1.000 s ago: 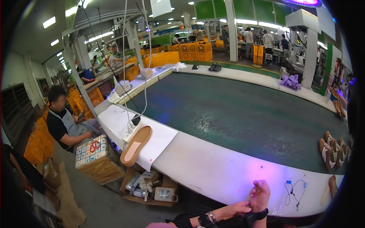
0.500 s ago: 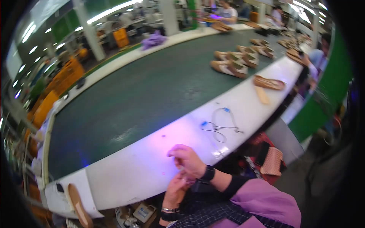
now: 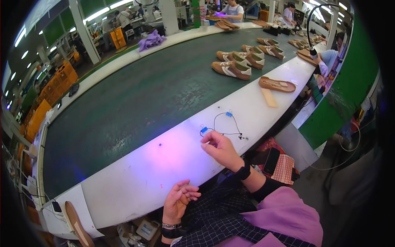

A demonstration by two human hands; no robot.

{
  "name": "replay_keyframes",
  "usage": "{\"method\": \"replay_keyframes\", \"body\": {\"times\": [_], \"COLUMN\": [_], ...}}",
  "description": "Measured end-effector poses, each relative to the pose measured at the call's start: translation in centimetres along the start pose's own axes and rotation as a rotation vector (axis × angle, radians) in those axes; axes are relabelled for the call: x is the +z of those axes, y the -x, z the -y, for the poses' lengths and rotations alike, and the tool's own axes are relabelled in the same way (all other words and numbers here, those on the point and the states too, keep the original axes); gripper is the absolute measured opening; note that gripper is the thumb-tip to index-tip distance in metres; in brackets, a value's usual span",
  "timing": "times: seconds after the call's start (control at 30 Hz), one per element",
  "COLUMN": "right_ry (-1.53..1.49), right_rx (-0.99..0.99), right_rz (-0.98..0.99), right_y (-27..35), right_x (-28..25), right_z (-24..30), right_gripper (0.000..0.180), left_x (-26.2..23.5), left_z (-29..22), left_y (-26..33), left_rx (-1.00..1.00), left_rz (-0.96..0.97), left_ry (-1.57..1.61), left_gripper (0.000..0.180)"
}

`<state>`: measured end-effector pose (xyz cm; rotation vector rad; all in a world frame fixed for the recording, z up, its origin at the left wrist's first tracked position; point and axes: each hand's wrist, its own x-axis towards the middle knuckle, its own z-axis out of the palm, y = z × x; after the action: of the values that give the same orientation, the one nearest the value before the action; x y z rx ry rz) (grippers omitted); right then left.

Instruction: The recorder is adjusting and securing sensors and cables on their arm and clothing while at a shoe manufacturing workstation.

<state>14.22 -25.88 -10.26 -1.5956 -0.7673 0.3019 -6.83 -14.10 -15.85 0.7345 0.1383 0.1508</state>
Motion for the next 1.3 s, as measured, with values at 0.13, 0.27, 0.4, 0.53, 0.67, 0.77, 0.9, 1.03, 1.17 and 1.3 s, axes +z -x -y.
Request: {"method": "replay_keyframes", "body": {"times": [0.13, 0.27, 0.4, 0.53, 0.67, 0.77, 0.9, 1.03, 1.17, 1.3], "right_ry": [0.448, 0.584, 0.746, 0.886, 0.908, 0.908, 0.899, 0.941, 0.918, 0.615], "right_rx": [-0.177, -0.26, -0.183, -0.193, -0.22, -0.224, -0.153, -0.008, -0.069, -0.095], "right_rz": [-0.175, -0.179, -0.037, -0.044, -0.052, -0.042, -0.008, 0.038, 0.06, 0.074], "right_y": [-0.3, -0.3, 0.1, -0.2, -0.7, -0.5, -0.7, -1.5, -2.1, -2.7], "right_x": [-3.1, -4.4, -4.2, -3.7, -3.7, -3.4, -3.2, -3.5, -3.7, -2.8], "right_z": [-1.0, -2.2, -2.3, -4.1, -5.3, -4.2, -2.3, -3.2, -4.1, -4.0], "right_gripper": [0.03, 0.033, 0.032, 0.025, 0.024, 0.024, 0.024, 0.021, 0.017, 0.012], "left_x": [0.2, 0.2, 0.3, 0.8, 1.3, 1.2, 1.0, 1.0, 1.0, -0.1], "left_z": [-0.1, -0.2, -0.4, -1.0, -2.5, -3.6, -5.1, -5.8, -5.9, -5.2], "left_y": [0.0, -0.1, -0.1, 0.1, 0.8, 1.1, 1.3, 1.3, 1.6, 2.4], "left_rx": [-0.012, -0.021, -0.04, -0.066, -0.047, -0.024, 0.005, 0.025, 0.021, -0.003], "left_rz": [-0.022, -0.025, -0.032, -0.013, -0.018, -0.018, -0.047, -0.048, -0.085, -0.098], "left_ry": [-0.025, -0.027, -0.028, -0.056, -0.095, -0.132, -0.199, -0.227, -0.216, -0.183], "left_gripper": [0.05, 0.05, 0.05, 0.05, 0.049, 0.048, 0.045, 0.044, 0.042, 0.04]}}
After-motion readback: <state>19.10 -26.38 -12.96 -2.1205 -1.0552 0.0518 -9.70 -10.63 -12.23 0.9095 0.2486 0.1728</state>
